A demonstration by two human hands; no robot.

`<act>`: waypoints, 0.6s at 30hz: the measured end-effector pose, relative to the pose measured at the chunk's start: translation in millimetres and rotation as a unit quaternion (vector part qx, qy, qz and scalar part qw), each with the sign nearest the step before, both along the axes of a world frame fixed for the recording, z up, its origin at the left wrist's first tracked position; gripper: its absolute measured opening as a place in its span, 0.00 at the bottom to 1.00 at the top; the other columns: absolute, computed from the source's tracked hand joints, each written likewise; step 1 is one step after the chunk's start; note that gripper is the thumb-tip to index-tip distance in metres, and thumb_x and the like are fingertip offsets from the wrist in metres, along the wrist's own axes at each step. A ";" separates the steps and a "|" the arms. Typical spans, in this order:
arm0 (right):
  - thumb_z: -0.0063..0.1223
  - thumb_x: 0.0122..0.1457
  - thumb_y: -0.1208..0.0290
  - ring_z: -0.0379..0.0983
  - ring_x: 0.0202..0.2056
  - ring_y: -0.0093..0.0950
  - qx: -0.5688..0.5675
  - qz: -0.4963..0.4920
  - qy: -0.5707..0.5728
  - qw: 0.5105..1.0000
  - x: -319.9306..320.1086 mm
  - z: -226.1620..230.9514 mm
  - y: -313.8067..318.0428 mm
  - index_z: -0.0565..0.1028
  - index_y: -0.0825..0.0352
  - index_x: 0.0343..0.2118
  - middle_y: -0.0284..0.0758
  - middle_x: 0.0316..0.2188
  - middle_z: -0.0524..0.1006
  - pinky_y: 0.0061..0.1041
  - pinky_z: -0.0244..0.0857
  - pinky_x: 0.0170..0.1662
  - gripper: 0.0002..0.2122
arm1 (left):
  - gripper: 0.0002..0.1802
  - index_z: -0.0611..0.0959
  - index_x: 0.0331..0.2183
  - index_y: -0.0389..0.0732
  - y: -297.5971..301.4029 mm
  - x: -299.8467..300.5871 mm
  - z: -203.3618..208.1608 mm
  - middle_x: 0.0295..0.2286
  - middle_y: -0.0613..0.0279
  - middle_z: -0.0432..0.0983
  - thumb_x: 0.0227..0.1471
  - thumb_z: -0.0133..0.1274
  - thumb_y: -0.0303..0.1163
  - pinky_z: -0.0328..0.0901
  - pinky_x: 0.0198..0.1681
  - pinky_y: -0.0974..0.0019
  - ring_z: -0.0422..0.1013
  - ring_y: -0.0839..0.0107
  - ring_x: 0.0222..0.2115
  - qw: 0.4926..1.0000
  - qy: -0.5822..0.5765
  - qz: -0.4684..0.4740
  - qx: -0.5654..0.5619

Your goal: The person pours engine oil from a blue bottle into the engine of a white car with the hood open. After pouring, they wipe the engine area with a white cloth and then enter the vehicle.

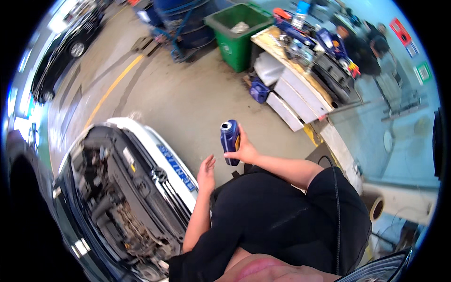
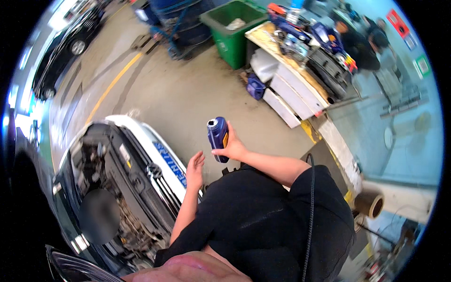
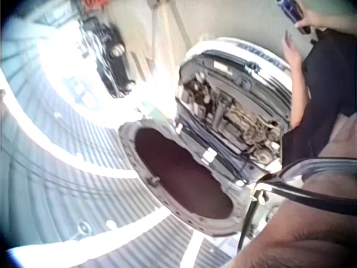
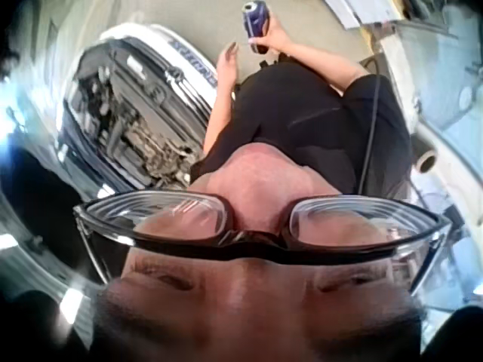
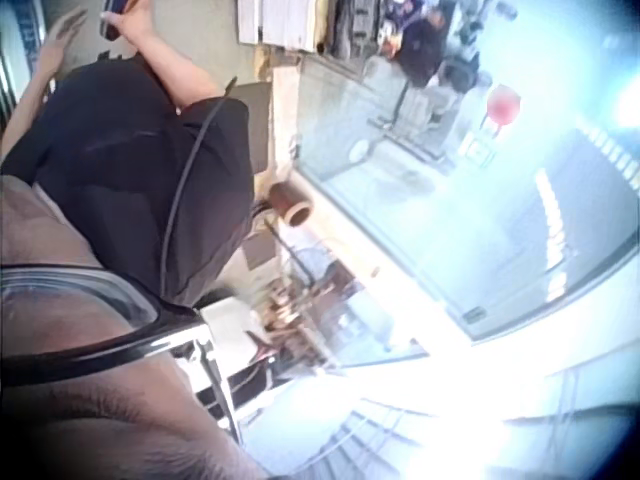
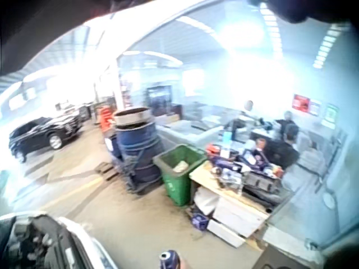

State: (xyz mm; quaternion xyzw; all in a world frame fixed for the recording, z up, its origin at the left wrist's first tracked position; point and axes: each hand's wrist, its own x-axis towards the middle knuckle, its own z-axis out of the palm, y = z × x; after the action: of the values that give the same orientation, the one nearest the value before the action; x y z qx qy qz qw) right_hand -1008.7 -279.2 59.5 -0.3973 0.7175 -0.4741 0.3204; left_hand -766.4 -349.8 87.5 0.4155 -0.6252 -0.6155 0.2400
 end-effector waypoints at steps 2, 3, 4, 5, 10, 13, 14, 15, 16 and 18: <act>0.84 0.46 0.49 0.50 0.76 0.49 -0.023 -0.071 -0.045 0.996 -47.9 1.5 9.2 0.33 0.73 0.77 0.57 0.74 0.52 0.44 0.50 0.77 0.72 | 0.37 0.70 0.67 0.34 -8.7 -86.8 39.1 0.62 0.44 0.74 0.62 0.64 0.34 0.68 0.66 0.51 0.74 0.51 0.62 0.989 -0.047 -0.112 -0.081; 0.82 0.49 0.52 0.50 0.76 0.47 -0.036 -0.082 -0.096 0.991 -64.9 6.2 9.5 0.32 0.70 0.78 0.56 0.74 0.52 0.45 0.51 0.76 0.70 | 0.40 0.70 0.66 0.35 -11.3 -119.3 42.8 0.61 0.43 0.75 0.58 0.68 0.35 0.69 0.65 0.50 0.74 0.51 0.62 0.975 -0.075 -0.150 -0.145; 0.80 0.53 0.54 0.50 0.76 0.45 -0.049 -0.095 -0.145 0.984 -82.1 11.4 10.6 0.30 0.67 0.78 0.54 0.74 0.53 0.46 0.52 0.76 0.67 | 0.44 0.70 0.66 0.36 -15.4 -149.4 46.5 0.60 0.43 0.76 0.54 0.71 0.36 0.70 0.64 0.50 0.74 0.51 0.61 0.955 -0.101 -0.185 -0.210; 0.79 0.56 0.55 0.52 0.76 0.45 -0.061 -0.099 -0.202 0.972 -93.0 30.4 8.9 0.30 0.65 0.79 0.53 0.75 0.53 0.46 0.54 0.75 0.66 | 0.46 0.70 0.66 0.36 -21.6 -177.0 54.6 0.60 0.42 0.76 0.51 0.73 0.37 0.70 0.63 0.50 0.75 0.50 0.61 0.956 -0.130 -0.194 -0.179; 0.66 0.68 0.56 0.57 0.74 0.45 -0.157 -0.135 -0.244 0.947 -173.3 9.3 -15.0 0.39 0.67 0.79 0.50 0.75 0.56 0.46 0.54 0.74 0.51 | 0.40 0.77 0.58 0.35 -72.2 -282.4 52.8 0.49 0.44 0.82 0.48 0.76 0.38 0.72 0.56 0.53 0.80 0.51 0.50 0.962 -0.172 -0.178 -0.119; 0.66 0.67 0.58 0.66 0.69 0.44 -0.130 -0.290 -0.089 0.944 -271.2 17.7 -47.4 0.47 0.69 0.78 0.51 0.71 0.63 0.44 0.61 0.71 0.46 | 0.36 0.79 0.56 0.35 -124.6 -316.8 42.7 0.43 0.49 0.85 0.48 0.76 0.36 0.73 0.54 0.55 0.82 0.56 0.45 0.965 -0.159 -0.159 -0.132; 0.66 0.66 0.59 0.69 0.66 0.44 -0.081 -0.345 -0.050 0.934 -307.5 35.6 -60.2 0.54 0.70 0.76 0.51 0.68 0.67 0.43 0.63 0.68 0.42 | 0.36 0.79 0.56 0.35 -146.4 -323.7 36.0 0.44 0.49 0.85 0.49 0.76 0.35 0.73 0.54 0.56 0.81 0.57 0.45 0.969 -0.151 -0.157 -0.118; 0.66 0.65 0.61 0.72 0.63 0.44 -0.033 -0.398 -0.008 0.917 -349.3 50.7 -76.0 0.61 0.70 0.73 0.51 0.65 0.71 0.42 0.66 0.66 0.38 | 0.36 0.79 0.55 0.35 -169.5 -332.5 28.8 0.44 0.50 0.84 0.49 0.76 0.35 0.73 0.54 0.56 0.81 0.57 0.45 0.972 -0.142 -0.154 -0.104; 0.66 0.63 0.65 0.75 0.60 0.43 0.011 -0.424 0.035 0.905 -395.8 47.3 -87.1 0.67 0.70 0.69 0.48 0.63 0.73 0.40 0.69 0.64 0.33 | 0.35 0.78 0.55 0.35 -189.7 -344.6 20.0 0.45 0.50 0.83 0.49 0.76 0.35 0.72 0.54 0.57 0.80 0.58 0.45 0.971 -0.143 -0.155 -0.116; 0.63 0.61 0.70 0.77 0.57 0.44 0.057 -0.462 0.150 0.872 -484.0 30.0 -111.2 0.75 0.68 0.61 0.46 0.60 0.75 0.40 0.71 0.61 0.25 | 0.35 0.77 0.54 0.35 -226.7 -371.6 12.3 0.44 0.50 0.82 0.48 0.76 0.34 0.72 0.54 0.57 0.80 0.58 0.45 0.968 -0.152 -0.153 -0.125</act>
State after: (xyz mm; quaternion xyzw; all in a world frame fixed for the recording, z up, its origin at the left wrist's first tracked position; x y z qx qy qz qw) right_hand -1492.8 -390.4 89.5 -0.0679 0.8845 -0.4609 -0.0247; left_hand -1138.0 -576.4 99.9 0.3706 -0.7824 -0.4915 0.0948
